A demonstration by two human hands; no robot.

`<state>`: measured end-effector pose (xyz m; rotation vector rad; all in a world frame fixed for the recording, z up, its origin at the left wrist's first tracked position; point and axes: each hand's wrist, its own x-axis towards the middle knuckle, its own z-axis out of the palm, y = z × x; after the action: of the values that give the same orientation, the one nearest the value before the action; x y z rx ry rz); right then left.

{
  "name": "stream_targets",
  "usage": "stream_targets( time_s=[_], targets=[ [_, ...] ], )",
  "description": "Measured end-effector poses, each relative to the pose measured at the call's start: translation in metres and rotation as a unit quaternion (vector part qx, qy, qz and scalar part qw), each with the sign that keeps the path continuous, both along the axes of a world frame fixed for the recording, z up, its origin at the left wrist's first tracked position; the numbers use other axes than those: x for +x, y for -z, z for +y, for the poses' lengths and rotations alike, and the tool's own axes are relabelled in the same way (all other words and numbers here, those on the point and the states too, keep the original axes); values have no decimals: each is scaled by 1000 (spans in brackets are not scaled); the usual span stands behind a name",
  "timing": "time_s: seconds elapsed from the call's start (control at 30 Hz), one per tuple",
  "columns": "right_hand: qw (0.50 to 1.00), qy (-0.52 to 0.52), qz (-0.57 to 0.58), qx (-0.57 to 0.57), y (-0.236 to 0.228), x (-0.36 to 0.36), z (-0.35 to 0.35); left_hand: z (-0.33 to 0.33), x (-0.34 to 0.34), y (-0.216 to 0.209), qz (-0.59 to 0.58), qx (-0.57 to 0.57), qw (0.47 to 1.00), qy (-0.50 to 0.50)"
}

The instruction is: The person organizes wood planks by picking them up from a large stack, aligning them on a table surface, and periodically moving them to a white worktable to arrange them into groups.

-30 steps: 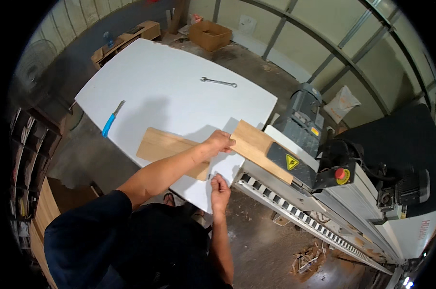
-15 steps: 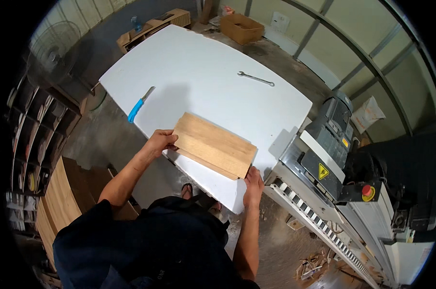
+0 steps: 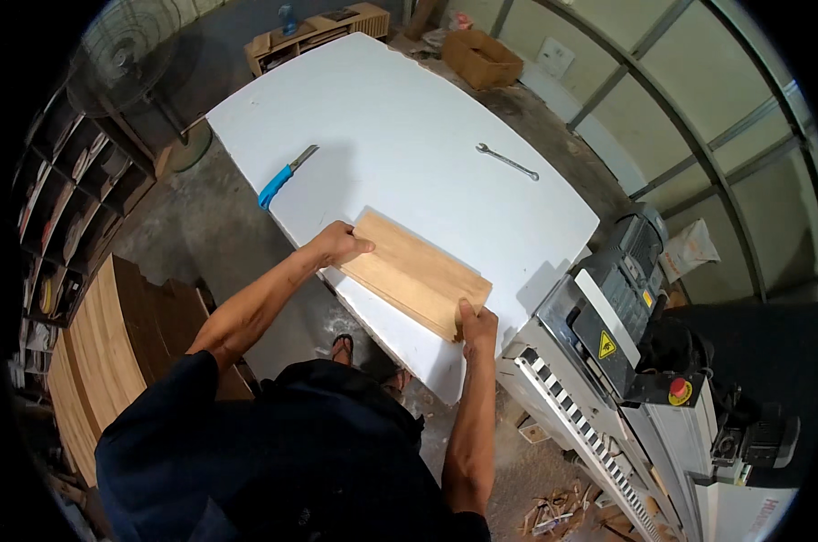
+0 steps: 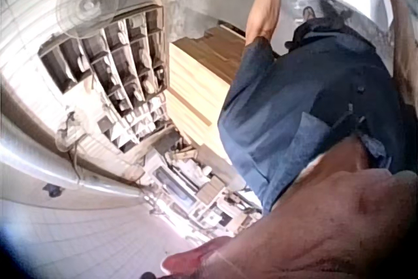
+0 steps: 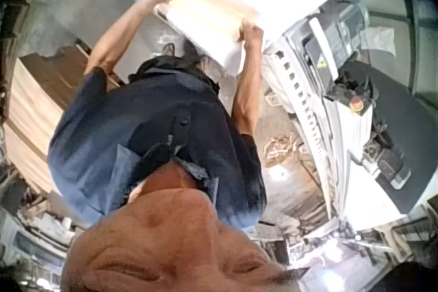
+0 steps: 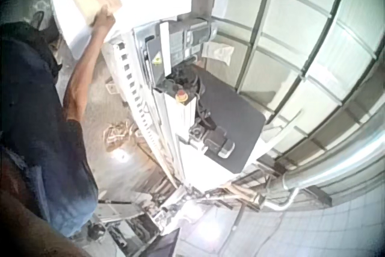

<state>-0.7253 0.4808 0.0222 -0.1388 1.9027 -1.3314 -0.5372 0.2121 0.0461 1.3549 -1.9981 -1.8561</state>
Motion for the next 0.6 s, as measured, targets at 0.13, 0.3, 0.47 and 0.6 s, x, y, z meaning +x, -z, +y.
stream_targets(
  time_s=[0.13, 0.3, 0.47, 0.6],
  targets=[
    [997, 46, 41, -49, -1, 11, -1, 0, 13, 4, 123, -19, 992, -4],
    [954, 61, 230, -184, 2, 19, 8, 18, 29, 7, 216, -167, 962, -3],
    [934, 47, 268, -231, 7, 26, 12, 27, 35, 14, 260, -224, 939, -5],
    [928, 31, 259, -264, -5, 38, 4, 17, 48, 27, 287, -227, 931, -2]
  ],
)
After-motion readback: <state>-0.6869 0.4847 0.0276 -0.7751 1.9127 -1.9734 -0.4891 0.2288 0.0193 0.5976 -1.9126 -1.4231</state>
